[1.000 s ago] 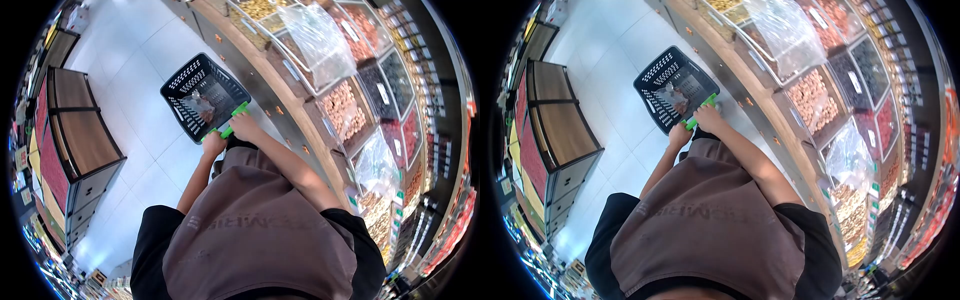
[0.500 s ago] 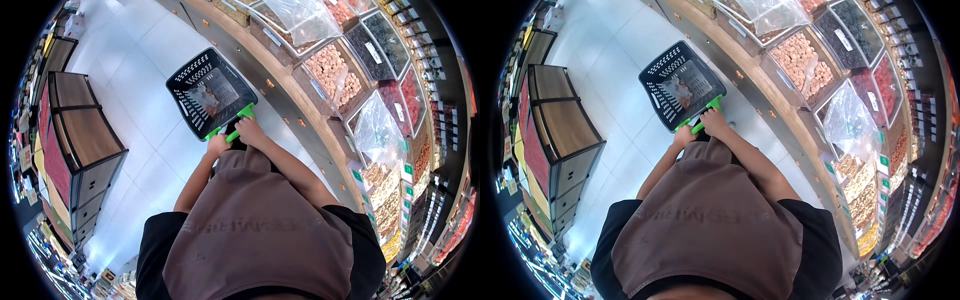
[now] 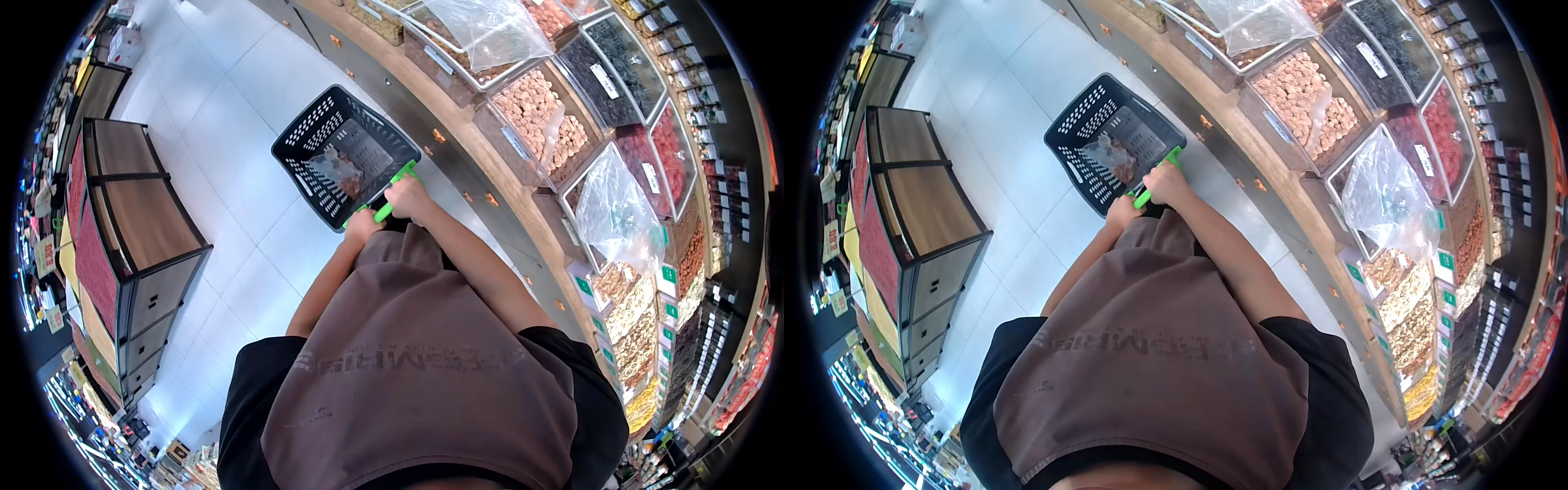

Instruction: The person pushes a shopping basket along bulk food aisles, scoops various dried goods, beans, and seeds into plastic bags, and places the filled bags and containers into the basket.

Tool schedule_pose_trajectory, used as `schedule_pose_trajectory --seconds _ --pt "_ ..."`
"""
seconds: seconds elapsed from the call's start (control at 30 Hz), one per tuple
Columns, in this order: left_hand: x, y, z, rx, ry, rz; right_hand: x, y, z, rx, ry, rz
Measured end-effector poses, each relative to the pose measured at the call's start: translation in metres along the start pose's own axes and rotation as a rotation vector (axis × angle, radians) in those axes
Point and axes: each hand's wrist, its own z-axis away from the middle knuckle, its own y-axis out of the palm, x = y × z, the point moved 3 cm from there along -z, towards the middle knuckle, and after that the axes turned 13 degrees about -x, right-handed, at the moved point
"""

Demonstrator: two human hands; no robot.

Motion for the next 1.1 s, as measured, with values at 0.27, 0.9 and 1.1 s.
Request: schedule_pose_trajectory --seconds 0.27,0.9,1.1 --pt "0.005 -0.027 -0.030 0.029 -0.094 -0.022 -0.007 -0.008 -0.040 0.038 -0.008 0.000" --pt "0.070 -0.118 -0.144 0.052 0.023 -0.131 -0.005 -0.004 -0.195 0.301 0.039 -0.036" --pt "0.076 -0.147 -0.163 0.000 0.085 -0.125 -0.004 -0.003 -0.234 0.386 0.011 -0.060"
